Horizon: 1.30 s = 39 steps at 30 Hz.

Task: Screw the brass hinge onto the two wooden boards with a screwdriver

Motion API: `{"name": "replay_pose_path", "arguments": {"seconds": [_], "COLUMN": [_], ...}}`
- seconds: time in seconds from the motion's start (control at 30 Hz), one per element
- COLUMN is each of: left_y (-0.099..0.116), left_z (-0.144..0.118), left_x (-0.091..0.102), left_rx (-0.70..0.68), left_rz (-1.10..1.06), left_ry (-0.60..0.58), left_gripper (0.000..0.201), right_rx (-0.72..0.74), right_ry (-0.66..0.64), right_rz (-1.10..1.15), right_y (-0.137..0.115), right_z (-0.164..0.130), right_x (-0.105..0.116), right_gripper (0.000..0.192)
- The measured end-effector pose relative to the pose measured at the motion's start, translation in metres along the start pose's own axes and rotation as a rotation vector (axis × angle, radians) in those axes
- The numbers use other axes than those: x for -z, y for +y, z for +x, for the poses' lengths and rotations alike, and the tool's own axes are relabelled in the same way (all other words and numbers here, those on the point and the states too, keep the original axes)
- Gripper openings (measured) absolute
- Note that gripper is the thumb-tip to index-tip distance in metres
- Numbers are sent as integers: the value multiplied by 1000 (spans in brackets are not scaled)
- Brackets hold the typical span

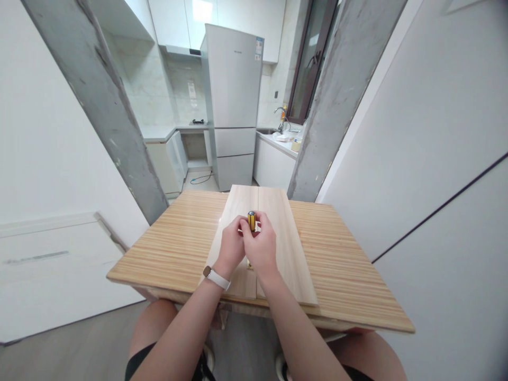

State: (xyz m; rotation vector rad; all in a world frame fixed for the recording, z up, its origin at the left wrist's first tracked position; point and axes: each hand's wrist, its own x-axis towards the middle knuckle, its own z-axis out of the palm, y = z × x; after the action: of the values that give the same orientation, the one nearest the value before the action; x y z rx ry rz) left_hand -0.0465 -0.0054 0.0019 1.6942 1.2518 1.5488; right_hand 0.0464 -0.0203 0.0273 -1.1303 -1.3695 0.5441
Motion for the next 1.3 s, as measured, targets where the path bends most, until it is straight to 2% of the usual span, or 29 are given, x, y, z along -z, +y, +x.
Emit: {"name": "replay_pose_path", "arguments": {"seconds": [0.07, 0.13, 0.23, 0.3, 0.37, 0.53, 0.7, 0.77, 0.87, 0.93, 1.0, 1.07, 1.17, 1.3], "left_y": [-4, -13, -29, -37, -42, -39, -35, -39, -52, -64, -76, -85, -93, -98], "left_z": [-1, -3, -8, -13, -16, -17, -15, -14, -7, 2, 11, 20, 26, 23], "left_x": [2, 8, 16, 17, 15, 6, 6, 8, 14, 21, 28, 34, 38, 38], "left_rx": [16, 28, 46, 56, 50, -7, -25, -37, -14, 64, 152, 191, 176, 164], "left_rz": [-29, -18, 71, 112, 125, 194, 236, 235, 201, 174, 174, 198, 272, 366], "left_ry": [-44, -146, -305, -353, -377, -374, -380, -355, -229, -134, -93, -86, -105, -145], "left_gripper": [19, 30, 39, 42, 41, 27, 20, 21, 23, 20, 17, 15, 17, 22], "right_rx": [44, 38, -1, -17, -29, -13, -14, 9, 38, 33, 7, -24, -56, -86], "right_ry": [-6, -76, -219, -292, -331, -398, -502, -475, -386, -329, -283, -252, -203, -49], "right_rz": [-52, -43, 25, 82, 128, 165, 197, 230, 270, 291, 308, 315, 315, 318], "right_y": [1, 4, 9, 12, 15, 18, 5, -4, -14, -14, -10, -3, 9, 22], "right_z": [4, 13, 27, 33, 36, 37, 39, 41, 39, 34, 25, 15, 1, -9], "right_x": [5, 11, 21, 26, 29, 36, 47, 54, 68, 78, 88, 97, 107, 117], "right_gripper": [18, 16, 21, 29, 32, 23, 31, 32, 30, 29, 28, 28, 29, 31]}}
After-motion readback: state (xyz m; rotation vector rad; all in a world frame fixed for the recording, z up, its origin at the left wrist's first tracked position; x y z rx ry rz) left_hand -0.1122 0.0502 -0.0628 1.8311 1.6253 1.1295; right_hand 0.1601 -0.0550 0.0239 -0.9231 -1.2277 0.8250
